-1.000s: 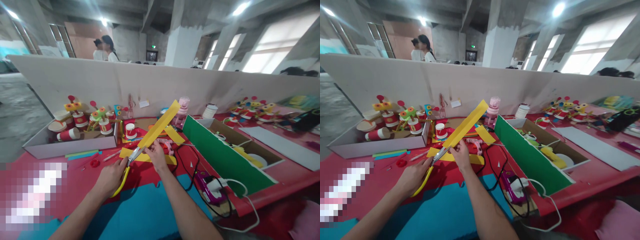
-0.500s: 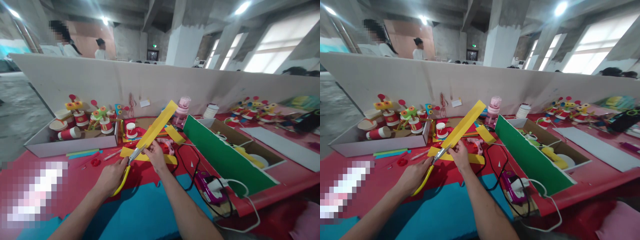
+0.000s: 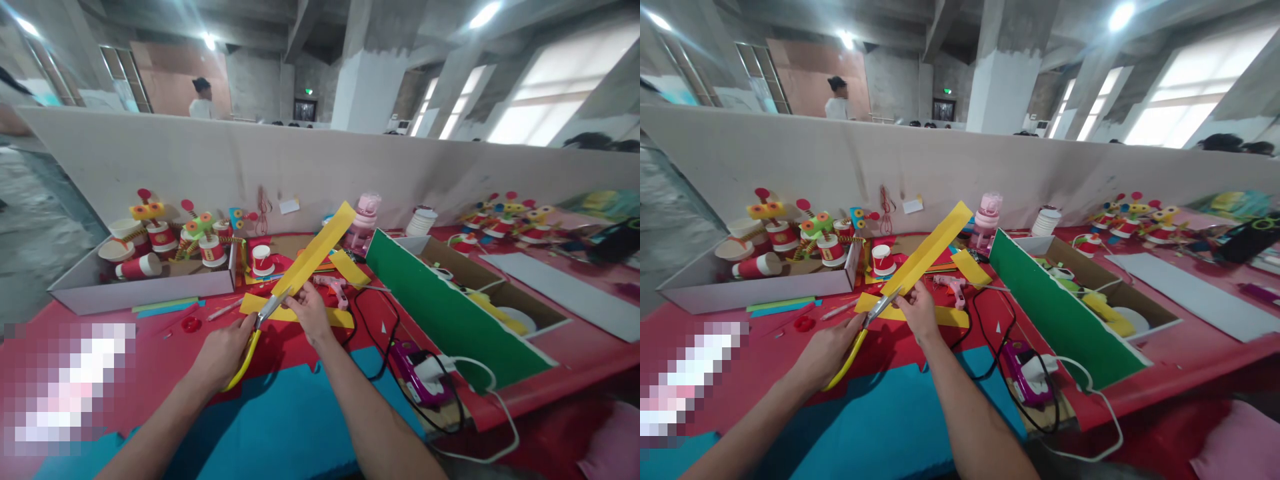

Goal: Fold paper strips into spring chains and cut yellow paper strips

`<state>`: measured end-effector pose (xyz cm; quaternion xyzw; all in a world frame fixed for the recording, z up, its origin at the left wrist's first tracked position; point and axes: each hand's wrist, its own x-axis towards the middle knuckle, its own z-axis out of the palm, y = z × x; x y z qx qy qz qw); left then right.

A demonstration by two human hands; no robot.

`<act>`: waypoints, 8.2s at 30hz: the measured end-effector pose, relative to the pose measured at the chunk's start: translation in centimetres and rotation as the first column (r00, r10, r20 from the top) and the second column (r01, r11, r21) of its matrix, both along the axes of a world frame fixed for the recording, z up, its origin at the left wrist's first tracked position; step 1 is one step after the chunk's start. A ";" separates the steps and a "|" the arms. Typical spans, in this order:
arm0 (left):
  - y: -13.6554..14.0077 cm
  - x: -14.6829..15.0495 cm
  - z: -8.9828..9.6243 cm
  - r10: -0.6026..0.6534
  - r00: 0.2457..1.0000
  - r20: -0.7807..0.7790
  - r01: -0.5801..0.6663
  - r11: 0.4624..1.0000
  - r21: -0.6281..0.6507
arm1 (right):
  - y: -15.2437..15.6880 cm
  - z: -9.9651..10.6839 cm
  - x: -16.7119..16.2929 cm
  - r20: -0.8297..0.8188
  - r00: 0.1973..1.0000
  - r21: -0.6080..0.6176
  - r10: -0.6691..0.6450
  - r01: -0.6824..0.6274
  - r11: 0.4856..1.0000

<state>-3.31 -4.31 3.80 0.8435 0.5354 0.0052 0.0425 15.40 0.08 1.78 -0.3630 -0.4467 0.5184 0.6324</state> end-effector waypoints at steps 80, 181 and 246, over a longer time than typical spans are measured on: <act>-0.3 0.2 0.2 -0.048 0.997 -0.055 0.044 0.997 -0.060 | 0.8 0.0 2.5 0.106 0.992 0.019 -0.067 0.066 0.998; -0.6 0.3 -0.1 -0.055 0.998 0.029 0.057 0.997 -0.056 | 0.8 -0.1 3.0 0.213 0.977 0.059 -0.027 0.015 0.998; -0.9 0.6 0.3 -0.016 1.000 -0.005 0.015 0.995 -0.099 | 0.8 0.4 3.1 0.146 0.989 0.036 -0.003 -0.003 0.999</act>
